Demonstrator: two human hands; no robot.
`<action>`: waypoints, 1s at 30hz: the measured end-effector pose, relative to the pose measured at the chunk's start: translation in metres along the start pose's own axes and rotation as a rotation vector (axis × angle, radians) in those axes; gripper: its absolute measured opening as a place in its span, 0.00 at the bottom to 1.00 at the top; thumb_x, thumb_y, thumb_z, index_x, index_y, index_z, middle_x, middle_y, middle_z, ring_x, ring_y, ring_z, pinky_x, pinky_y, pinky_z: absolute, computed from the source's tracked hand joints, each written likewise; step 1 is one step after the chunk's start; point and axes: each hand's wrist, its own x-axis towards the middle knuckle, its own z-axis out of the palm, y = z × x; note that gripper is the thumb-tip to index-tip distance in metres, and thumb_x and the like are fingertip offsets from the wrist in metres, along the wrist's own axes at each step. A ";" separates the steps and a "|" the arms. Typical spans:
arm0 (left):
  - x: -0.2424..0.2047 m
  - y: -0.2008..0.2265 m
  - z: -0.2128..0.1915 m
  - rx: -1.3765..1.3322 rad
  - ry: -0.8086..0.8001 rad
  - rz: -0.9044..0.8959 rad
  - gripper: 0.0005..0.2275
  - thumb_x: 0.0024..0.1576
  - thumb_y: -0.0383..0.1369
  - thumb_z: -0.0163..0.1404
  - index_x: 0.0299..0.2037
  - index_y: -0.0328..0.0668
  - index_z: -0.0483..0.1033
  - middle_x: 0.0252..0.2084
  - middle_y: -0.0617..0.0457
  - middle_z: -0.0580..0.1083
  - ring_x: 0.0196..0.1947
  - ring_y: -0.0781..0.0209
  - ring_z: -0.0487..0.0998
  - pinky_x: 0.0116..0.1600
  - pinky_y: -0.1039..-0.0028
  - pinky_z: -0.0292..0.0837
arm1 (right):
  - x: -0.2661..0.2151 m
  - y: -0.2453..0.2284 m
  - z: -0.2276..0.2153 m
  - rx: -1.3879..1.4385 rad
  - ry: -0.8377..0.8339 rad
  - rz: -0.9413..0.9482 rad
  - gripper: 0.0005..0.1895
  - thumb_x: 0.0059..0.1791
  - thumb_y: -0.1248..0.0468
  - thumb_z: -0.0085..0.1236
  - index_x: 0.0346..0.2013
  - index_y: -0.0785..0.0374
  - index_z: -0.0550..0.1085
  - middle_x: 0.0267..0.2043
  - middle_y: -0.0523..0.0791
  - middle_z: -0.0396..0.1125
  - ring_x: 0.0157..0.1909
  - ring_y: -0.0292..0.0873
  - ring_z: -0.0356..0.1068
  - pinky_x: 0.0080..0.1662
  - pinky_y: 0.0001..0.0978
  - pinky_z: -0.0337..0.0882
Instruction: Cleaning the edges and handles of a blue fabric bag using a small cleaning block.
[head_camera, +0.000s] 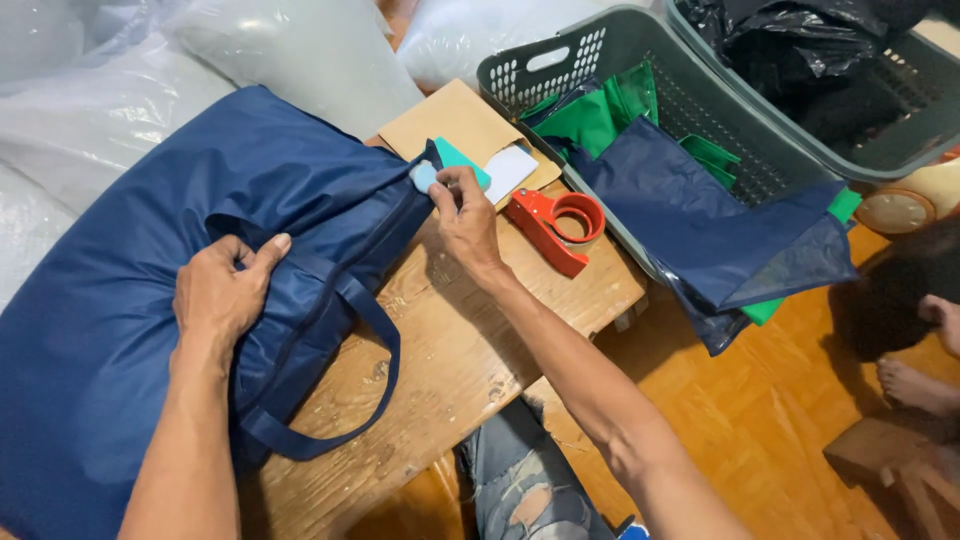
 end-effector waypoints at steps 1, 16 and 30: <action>0.001 0.000 0.001 -0.003 0.002 0.003 0.25 0.61 0.56 0.59 0.33 0.37 0.77 0.27 0.32 0.76 0.36 0.32 0.79 0.39 0.53 0.71 | 0.003 -0.002 -0.002 -0.001 0.002 -0.004 0.07 0.53 0.56 0.58 0.45 0.47 0.73 0.29 0.44 0.72 0.35 0.43 0.76 0.42 0.38 0.77; 0.004 -0.005 0.003 -0.035 0.004 -0.005 0.26 0.61 0.58 0.59 0.32 0.38 0.77 0.27 0.33 0.75 0.36 0.35 0.79 0.40 0.53 0.70 | -0.004 -0.012 -0.015 -0.050 -0.173 -0.005 0.06 0.53 0.56 0.56 0.45 0.48 0.73 0.26 0.48 0.72 0.33 0.49 0.75 0.40 0.44 0.76; 0.005 -0.006 0.006 -0.050 0.010 -0.025 0.26 0.60 0.57 0.59 0.31 0.38 0.77 0.25 0.35 0.75 0.33 0.37 0.78 0.38 0.55 0.70 | -0.018 -0.010 -0.011 0.163 -0.161 -0.031 0.06 0.54 0.59 0.57 0.43 0.55 0.77 0.36 0.49 0.74 0.42 0.42 0.74 0.47 0.38 0.75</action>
